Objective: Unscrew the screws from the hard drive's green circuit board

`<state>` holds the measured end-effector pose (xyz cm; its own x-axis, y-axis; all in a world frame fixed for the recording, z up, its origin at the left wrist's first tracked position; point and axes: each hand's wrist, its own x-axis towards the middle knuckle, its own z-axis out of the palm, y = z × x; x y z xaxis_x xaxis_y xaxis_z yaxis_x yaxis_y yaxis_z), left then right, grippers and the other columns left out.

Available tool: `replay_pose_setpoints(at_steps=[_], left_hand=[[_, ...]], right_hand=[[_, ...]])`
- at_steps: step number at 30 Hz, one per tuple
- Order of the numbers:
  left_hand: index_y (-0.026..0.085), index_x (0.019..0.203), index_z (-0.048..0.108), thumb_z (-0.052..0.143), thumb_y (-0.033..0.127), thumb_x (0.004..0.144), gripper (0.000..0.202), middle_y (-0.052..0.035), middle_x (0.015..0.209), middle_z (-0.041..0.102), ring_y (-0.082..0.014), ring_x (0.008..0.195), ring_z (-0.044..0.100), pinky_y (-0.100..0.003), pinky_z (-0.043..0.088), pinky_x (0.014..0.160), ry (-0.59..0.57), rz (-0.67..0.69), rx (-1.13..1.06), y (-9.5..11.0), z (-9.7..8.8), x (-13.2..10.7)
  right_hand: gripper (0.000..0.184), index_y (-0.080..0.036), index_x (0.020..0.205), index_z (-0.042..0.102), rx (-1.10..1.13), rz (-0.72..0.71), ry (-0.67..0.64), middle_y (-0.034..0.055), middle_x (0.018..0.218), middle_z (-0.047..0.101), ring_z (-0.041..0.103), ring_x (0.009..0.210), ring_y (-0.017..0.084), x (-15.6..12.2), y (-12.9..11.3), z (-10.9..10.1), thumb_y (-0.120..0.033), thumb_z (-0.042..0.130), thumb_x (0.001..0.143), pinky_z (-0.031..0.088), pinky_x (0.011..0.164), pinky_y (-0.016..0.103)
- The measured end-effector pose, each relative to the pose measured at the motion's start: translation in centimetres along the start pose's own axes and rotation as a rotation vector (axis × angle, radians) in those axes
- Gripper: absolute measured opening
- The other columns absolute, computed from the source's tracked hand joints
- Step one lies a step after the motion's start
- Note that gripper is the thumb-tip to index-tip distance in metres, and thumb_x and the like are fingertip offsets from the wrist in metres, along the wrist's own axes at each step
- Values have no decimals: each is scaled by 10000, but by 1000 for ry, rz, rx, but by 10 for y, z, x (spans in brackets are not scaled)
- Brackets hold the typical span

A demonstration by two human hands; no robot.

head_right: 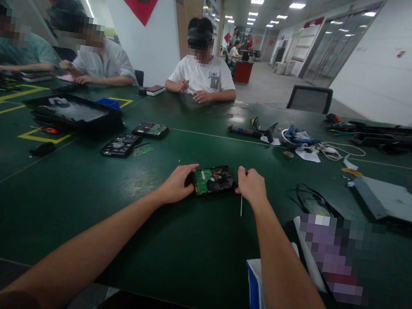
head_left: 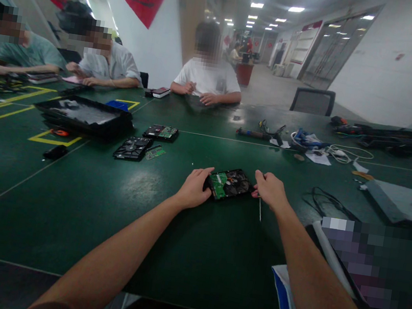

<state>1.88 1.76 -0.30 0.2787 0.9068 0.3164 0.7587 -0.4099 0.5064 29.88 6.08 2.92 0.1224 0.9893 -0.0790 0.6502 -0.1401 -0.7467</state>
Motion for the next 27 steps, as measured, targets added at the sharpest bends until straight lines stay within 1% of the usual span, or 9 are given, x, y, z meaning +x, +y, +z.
replay_pose_setpoints(at_steps=[4,7,9,15,19,21,23,25,27], left_hand=[[182,1506,451,682,290,811,740,-135,1348,603,-327,1261,524,-489,425,1118,-20,11,78,8,-4,-3],[228,1507,453,712,485,821,777,-129,1294,605,-346,1228,523,-519,418,1091,-57,21,117,17,-5,-8],[237,1499,462,708,589,812,809,-128,1272,601,-356,1221,516,-534,397,1096,-59,19,142,23,-4,-10],[272,1498,449,698,609,830,788,-98,1204,615,-336,1168,525,-542,338,1121,-61,35,182,32,-2,-12],[289,1445,515,751,620,788,773,-110,1198,564,-355,1170,492,-550,367,1076,15,-3,208,31,0,-13],[286,1431,528,778,614,767,781,-116,1221,535,-361,1184,474,-555,373,1069,72,-20,214,29,1,-13],[284,1430,527,794,599,761,786,-118,1241,522,-361,1194,465,-556,383,1063,105,-37,205,28,2,-13],[282,1434,526,796,569,770,772,-122,1277,516,-366,1224,453,-560,387,1069,102,-26,187,28,0,-13],[283,1445,524,793,525,783,754,-125,1353,501,-376,1290,422,-567,365,1102,66,41,170,29,-3,-12]], right_hand=[[418,-198,924,596,25,-75,88,95,821,775,751,612,187,1,-1,-1,-570,428,1014,590,602,293],[427,-199,951,604,68,-98,157,93,826,773,747,621,190,3,2,0,-589,440,1008,599,596,297],[427,-199,977,606,131,-90,144,93,850,775,750,634,189,5,5,2,-596,451,1005,612,600,301],[374,-198,934,605,404,-100,-76,111,961,767,765,745,190,6,8,14,-558,526,996,655,724,334],[343,-206,1008,591,629,-155,-249,127,1100,749,761,917,197,-2,-2,27,-533,491,1021,643,843,355],[380,-209,1038,599,615,-186,-249,122,1116,743,751,942,193,-7,-7,31,-551,434,1034,633,844,344],[438,-210,1024,626,514,-211,-184,98,1085,747,738,911,183,-11,-11,29,-590,408,1027,617,816,322],[495,-218,966,658,305,-253,-86,58,959,752,713,836,183,-12,-12,22,-661,439,987,590,756,303],[532,-220,917,664,176,-300,11,39,875,744,690,793,183,-11,-11,14,-710,458,952,558,718,288]])
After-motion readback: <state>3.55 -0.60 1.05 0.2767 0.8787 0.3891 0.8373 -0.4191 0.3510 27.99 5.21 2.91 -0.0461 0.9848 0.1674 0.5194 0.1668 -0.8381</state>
